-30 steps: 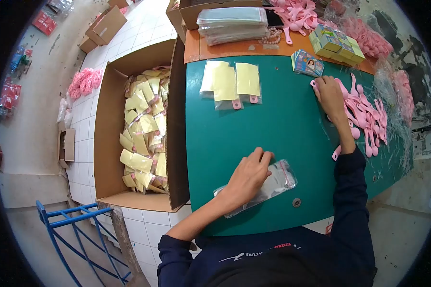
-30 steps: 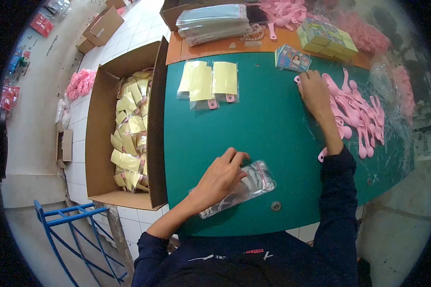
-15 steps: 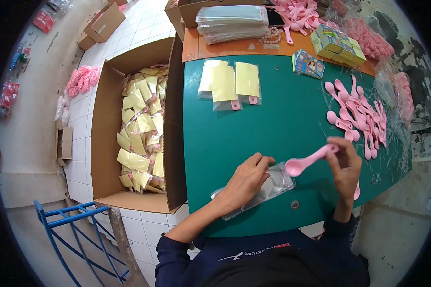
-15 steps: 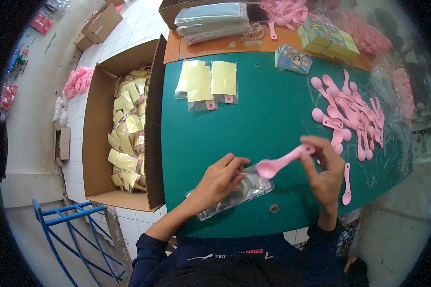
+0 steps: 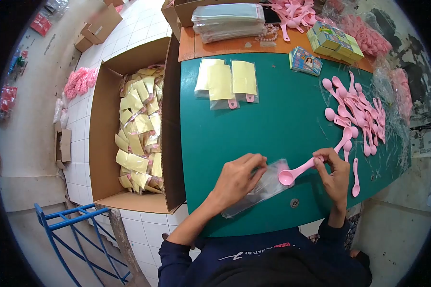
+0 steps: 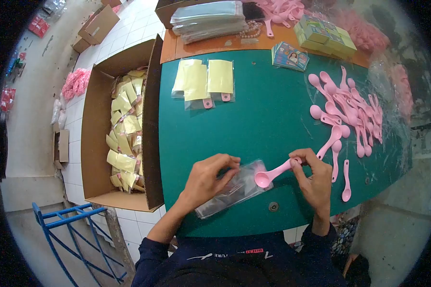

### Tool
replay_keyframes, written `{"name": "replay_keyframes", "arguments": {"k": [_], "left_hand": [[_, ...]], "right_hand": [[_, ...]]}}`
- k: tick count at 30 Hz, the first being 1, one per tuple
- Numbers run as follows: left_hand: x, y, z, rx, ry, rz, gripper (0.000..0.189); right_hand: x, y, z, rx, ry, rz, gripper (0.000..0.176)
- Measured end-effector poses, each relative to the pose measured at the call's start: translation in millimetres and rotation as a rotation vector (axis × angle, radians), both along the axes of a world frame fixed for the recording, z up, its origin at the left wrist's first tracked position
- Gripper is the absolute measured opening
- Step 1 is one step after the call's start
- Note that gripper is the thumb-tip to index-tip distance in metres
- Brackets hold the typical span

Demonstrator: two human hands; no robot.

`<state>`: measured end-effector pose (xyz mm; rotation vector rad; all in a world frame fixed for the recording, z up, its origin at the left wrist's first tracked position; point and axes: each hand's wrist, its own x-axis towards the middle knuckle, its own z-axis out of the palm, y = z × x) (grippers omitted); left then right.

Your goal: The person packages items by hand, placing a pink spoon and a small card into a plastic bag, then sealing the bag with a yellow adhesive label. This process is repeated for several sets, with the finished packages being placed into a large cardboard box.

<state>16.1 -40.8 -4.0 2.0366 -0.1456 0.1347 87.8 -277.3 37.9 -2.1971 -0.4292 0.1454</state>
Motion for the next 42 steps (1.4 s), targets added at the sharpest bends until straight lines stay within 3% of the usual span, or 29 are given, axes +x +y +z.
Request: {"name": "replay_keyframes", "arguments": {"k": [2, 6, 9, 17, 21, 28, 34, 37, 39, 42], "left_hand": [[5, 4, 7, -0.127, -0.076, 0.039, 0.011], [3, 15, 7, -0.485, 0.277, -0.015, 0.016], [3, 13, 11, -0.469, 0.308, -0.026, 0.024], [4, 13, 11, -0.448, 0.302, -0.009, 0.031], [4, 15, 11, -0.465, 0.294, -0.058, 0.032], [4, 15, 13, -0.476, 0.311, -0.070, 0.033], [2, 9, 17, -0.513, 0.277, -0.095, 0.034], [-5, 0, 25, -0.657, 0.188, -0.036, 0.037], [-6, -4, 34, -0.790, 0.136, 0.047, 0.032], [-14, 11, 51, -0.583, 0.170, -0.097, 0.025]], "right_hand": [[0, -1, 4, -0.005, 0.032, 0.005, 0.012], [2, 5, 5, 0.182, -0.007, -0.117, 0.011], [3, 16, 11, 0.447, -0.121, -0.190, 0.013], [2, 30, 23, 0.342, -0.057, 0.047, 0.017], [14, 26, 27, 0.367, -0.255, -0.104, 0.018], [9, 34, 24, 0.441, -0.043, 0.069, 0.019], [9, 41, 30, 0.190, -0.139, 0.246, 0.027], [2, 49, 34, 0.281, -0.083, 0.297, 0.027], [2, 47, 36, 0.349, -0.193, 0.342, 0.028], [2, 46, 41, 0.469, -0.218, 0.410, 0.031]]}}
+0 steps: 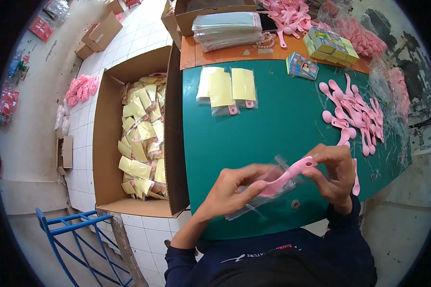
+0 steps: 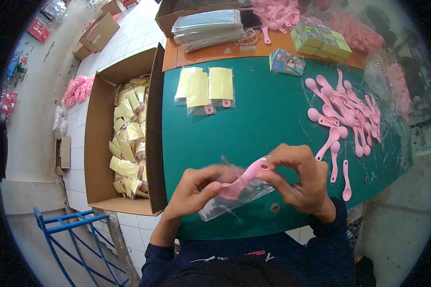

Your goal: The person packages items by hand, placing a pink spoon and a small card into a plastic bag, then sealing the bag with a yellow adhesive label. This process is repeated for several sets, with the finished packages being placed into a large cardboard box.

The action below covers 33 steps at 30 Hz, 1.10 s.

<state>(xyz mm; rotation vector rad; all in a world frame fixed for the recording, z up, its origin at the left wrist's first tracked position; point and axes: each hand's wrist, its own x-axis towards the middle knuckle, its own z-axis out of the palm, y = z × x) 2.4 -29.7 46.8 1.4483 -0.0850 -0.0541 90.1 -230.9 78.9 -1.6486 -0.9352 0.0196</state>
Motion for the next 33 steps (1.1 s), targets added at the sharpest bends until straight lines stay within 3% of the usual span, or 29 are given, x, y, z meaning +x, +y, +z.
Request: {"name": "replay_keyframes", "arguments": {"k": [1, 4, 6, 9, 10, 11, 13, 15, 19, 22, 25, 28, 29, 32, 33], "left_hand": [[-3, 7, 5, 0.130, -0.009, -0.103, 0.024], [-10, 6, 18, 0.119, 0.115, -0.041, 0.020], [-13, 5, 8, -0.002, 0.037, 0.029, 0.021], [-20, 9, -2, -0.071, -0.102, 0.064, 0.022], [-24, 15, -6, -0.056, -0.097, 0.046, 0.022], [-27, 19, -7, -0.042, -0.094, 0.030, 0.022], [-31, 21, -6, -0.049, -0.096, 0.032, 0.022], [-29, 24, 4, -0.024, -0.086, 0.033, 0.025], [-19, 26, 0, -0.123, 0.078, 0.032, 0.032], [-5, 24, -5, -0.182, 0.125, 0.044, 0.033], [2, 34, -8, -0.167, 0.183, 0.063, 0.033], [12, 39, -10, -0.139, 0.205, 0.047, 0.032], [16, 38, -11, -0.136, 0.194, 0.026, 0.033], [32, 34, -1, -0.057, 0.172, -0.032, 0.032], [42, 36, 4, 0.036, 0.154, -0.074, 0.033]], "right_hand": [[0, 0, 4, 0.036, 0.015, 0.032, 0.033], [27, 17, 26, -0.156, -0.330, 0.493, 0.040], [59, 29, 12, 0.023, -0.169, 0.676, 0.047], [154, 20, 7, -0.210, 0.003, 0.239, 0.042], [207, 8, -17, -0.428, -0.221, -0.100, 0.033], [246, -3, -39, -0.586, -0.267, -0.376, 0.030], [311, -37, -86, -0.782, -0.454, -0.390, 0.026], [309, -38, -111, -0.834, -0.493, -0.558, 0.026], [279, -19, -102, -0.885, -0.605, -0.827, 0.025], [280, -21, -107, -0.644, -0.572, -0.721, 0.023], [233, -8, -64, -0.377, -0.095, -0.568, 0.020], [205, -13, -39, -0.366, -0.063, -0.470, 0.019], [200, -18, -31, -0.481, 0.047, -0.441, 0.019], [227, -45, -81, -0.795, -0.434, -0.607, 0.020], [217, -43, -79, -0.759, -0.531, -0.678, 0.020]]}}
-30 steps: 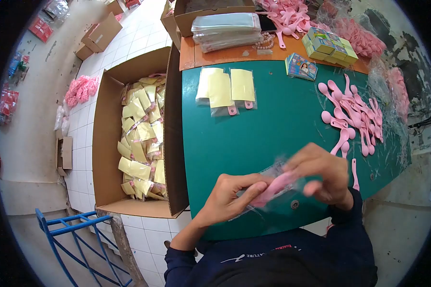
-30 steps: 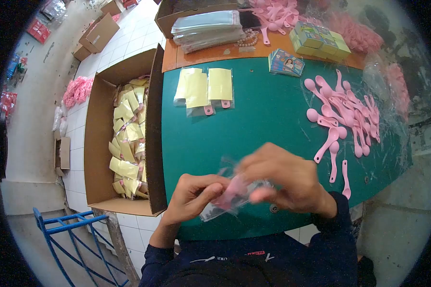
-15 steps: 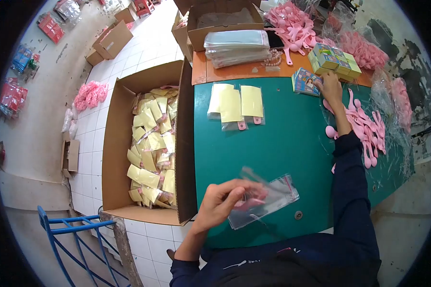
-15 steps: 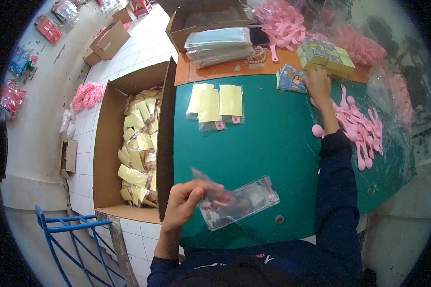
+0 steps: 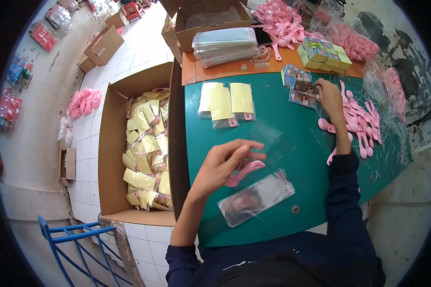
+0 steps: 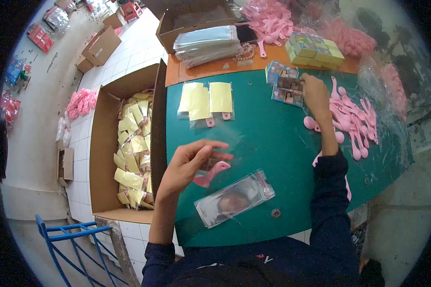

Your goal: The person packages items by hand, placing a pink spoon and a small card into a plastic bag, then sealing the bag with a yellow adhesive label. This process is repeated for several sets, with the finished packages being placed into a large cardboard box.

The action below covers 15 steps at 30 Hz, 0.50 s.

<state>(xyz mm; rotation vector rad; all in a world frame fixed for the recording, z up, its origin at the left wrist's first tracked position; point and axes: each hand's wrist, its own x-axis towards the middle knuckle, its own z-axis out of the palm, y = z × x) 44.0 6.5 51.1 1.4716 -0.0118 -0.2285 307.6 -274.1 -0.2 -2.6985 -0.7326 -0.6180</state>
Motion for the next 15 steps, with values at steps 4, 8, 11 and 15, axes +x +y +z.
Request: {"name": "replay_keyframes", "arguments": {"k": [4, 8, 11, 15], "left_hand": [[41, 16, 12, 0.396, -0.111, -0.234, 0.032], [48, 10, -4, 0.225, -0.106, -0.069, 0.032], [44, 2, -11, 0.155, -0.106, 0.004, 0.029], [42, 0, -22, 0.226, -0.142, -0.034, 0.031]], "right_hand": [[-57, 26, 69, 0.440, 0.466, 0.159, 0.021], [-111, 37, 113, 0.483, 0.617, 0.447, 0.019], [-124, 45, 114, 0.418, 0.524, 0.553, 0.018], [-131, 54, 112, 0.239, 0.433, 0.591, 0.022]]}}
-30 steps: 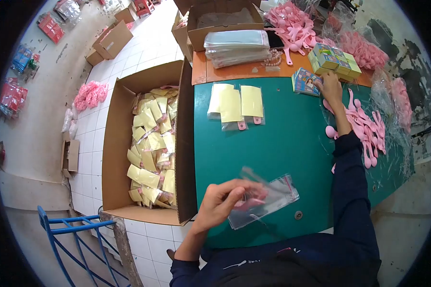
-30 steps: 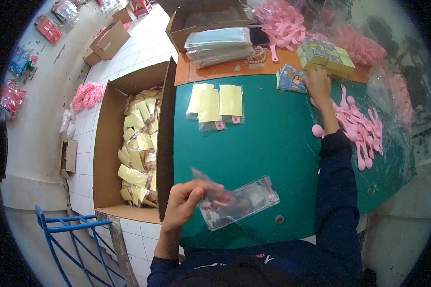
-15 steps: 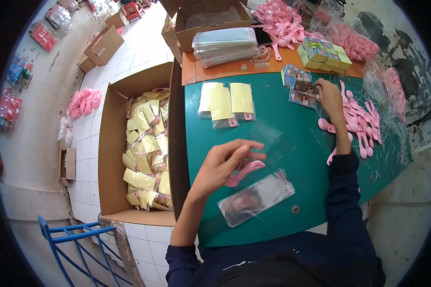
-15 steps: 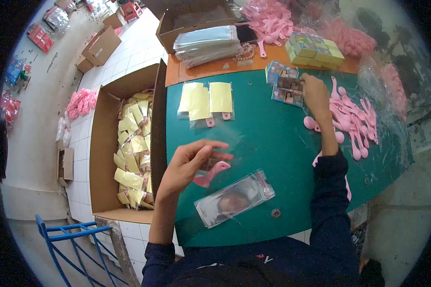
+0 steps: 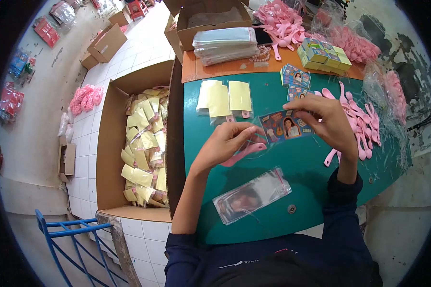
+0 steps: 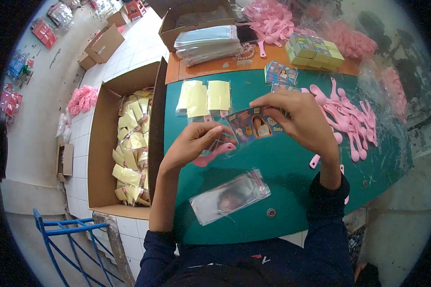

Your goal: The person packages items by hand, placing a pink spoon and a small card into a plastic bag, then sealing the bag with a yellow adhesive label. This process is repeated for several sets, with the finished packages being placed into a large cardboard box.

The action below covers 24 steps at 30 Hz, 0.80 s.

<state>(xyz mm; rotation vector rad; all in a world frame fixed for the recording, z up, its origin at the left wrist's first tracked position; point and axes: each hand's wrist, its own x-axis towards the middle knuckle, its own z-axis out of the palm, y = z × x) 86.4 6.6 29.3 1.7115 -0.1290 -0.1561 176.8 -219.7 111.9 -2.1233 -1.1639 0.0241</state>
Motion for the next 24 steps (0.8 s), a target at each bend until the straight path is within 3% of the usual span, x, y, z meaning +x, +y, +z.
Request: {"name": "replay_keyframes", "arguments": {"k": [3, 5, 12, 16, 18, 20, 22, 24], "left_hand": [[0, 0, 3, 0.125, 0.016, -0.041, 0.031], [-3, -1, 13, 0.137, 0.110, -0.071, 0.032], [-3, -2, 10, 0.119, 0.027, -0.115, 0.028], [-3, -9, 8, 0.135, -0.022, -0.147, 0.029], [-4, -13, 14, 0.135, -0.025, -0.121, 0.033], [-9, -17, 25, 0.156, 0.021, -0.073, 0.040], [-12, -19, 9, 0.200, -0.098, 0.003, 0.056], [-18, -18, 16, 0.311, -0.133, 0.075, 0.061]], "right_hand": [[-7, 3, 9, -0.179, -0.010, 0.011, 0.023], [-6, 1, 8, -0.155, -0.012, 0.025, 0.022], [-6, 0, 4, -0.126, -0.037, 0.126, 0.019], [-13, 12, 2, -0.165, 0.184, 0.118, 0.020], [-13, 18, -7, -0.212, 0.336, 0.117, 0.024], [-13, 24, -19, -0.121, 0.241, 0.180, 0.019], [-9, 26, -30, 0.008, 0.120, 0.272, 0.016], [-10, 22, -31, -0.050, 0.327, 0.243, 0.018]]}}
